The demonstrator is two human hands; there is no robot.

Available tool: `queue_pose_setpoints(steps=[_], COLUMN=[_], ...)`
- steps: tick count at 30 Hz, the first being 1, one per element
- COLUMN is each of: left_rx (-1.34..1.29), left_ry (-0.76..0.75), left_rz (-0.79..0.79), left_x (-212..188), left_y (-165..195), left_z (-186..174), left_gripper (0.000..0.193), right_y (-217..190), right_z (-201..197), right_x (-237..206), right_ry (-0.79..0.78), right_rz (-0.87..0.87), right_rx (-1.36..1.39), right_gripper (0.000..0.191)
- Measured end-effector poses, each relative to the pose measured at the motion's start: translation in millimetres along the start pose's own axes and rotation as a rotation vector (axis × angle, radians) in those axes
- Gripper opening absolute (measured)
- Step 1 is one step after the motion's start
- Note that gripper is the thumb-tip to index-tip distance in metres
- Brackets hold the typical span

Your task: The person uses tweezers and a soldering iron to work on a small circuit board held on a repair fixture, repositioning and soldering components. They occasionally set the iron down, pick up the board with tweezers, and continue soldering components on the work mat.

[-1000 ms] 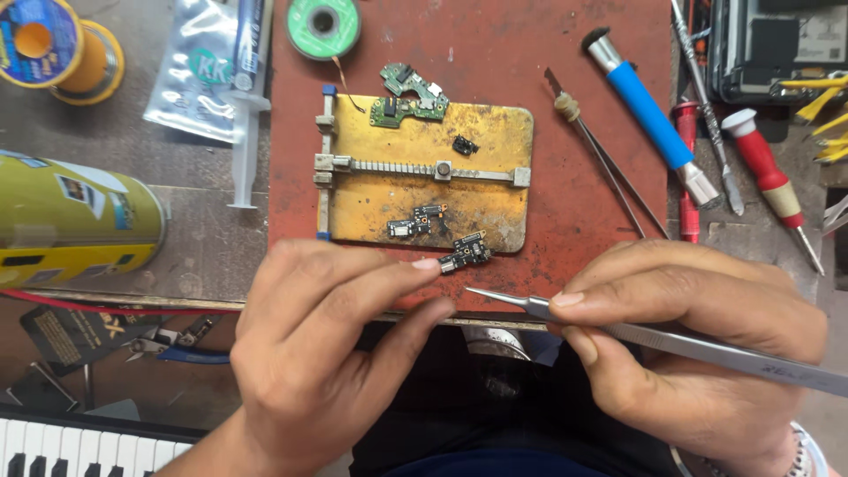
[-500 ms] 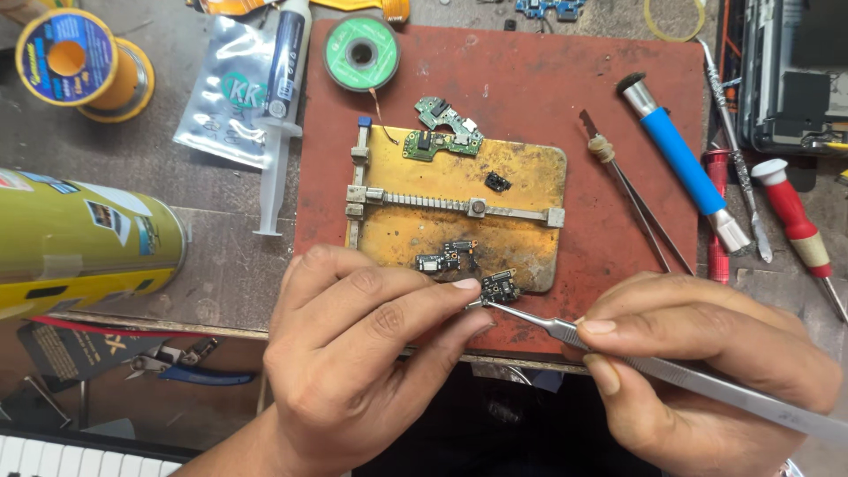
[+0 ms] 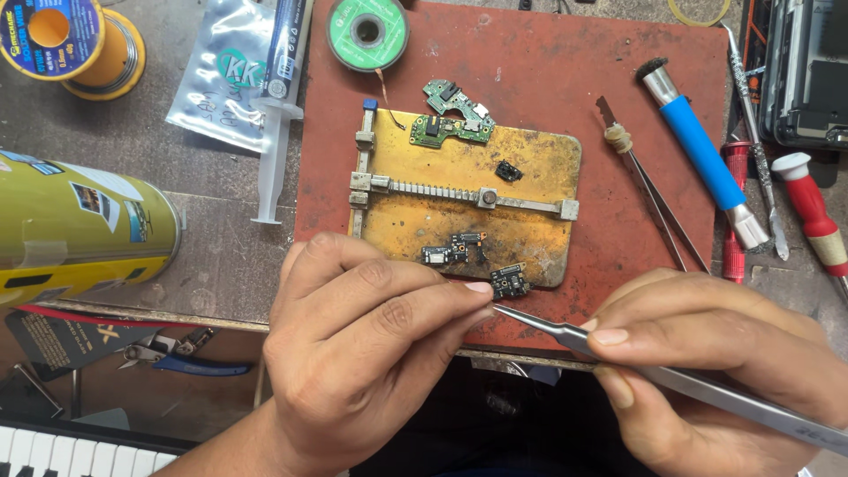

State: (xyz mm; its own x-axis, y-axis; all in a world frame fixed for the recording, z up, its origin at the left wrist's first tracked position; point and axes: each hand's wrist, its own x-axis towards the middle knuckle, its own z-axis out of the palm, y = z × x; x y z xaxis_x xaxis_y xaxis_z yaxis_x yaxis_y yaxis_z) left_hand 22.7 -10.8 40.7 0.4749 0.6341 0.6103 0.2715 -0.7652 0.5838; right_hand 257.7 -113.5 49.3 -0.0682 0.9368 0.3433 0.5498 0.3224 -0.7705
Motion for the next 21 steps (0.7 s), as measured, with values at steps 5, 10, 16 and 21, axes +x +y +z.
queue_pose_setpoints(steps=[5,10,16,21], left_rx=[-0.051,-0.081,-0.121,-0.13], left_ry=[0.001,0.012,0.008,-0.001], left_rz=[-0.032,-0.023,-0.038,-0.029], left_x=[0.7,1.2,2.4,2.2], left_y=[0.3,-0.5,-1.2,-1.8], left_z=[-0.9,-0.2,-1.3,-3.2], left_gripper=[0.024,0.024,0.024,0.022], right_y=[2.4,-5.6,-19.0,-12.5], right_z=[-1.5,-3.7,11.1,13.6], right_x=[-10.0,-4.2,10.2,4.8], right_ry=[0.026,-0.043,0.036,0.035], right_rz=[0.073,0.024,0.021,0.021], right_rx=[0.082,0.12,0.116,0.202], right_gripper=[0.033,0.035,0.032,0.032])
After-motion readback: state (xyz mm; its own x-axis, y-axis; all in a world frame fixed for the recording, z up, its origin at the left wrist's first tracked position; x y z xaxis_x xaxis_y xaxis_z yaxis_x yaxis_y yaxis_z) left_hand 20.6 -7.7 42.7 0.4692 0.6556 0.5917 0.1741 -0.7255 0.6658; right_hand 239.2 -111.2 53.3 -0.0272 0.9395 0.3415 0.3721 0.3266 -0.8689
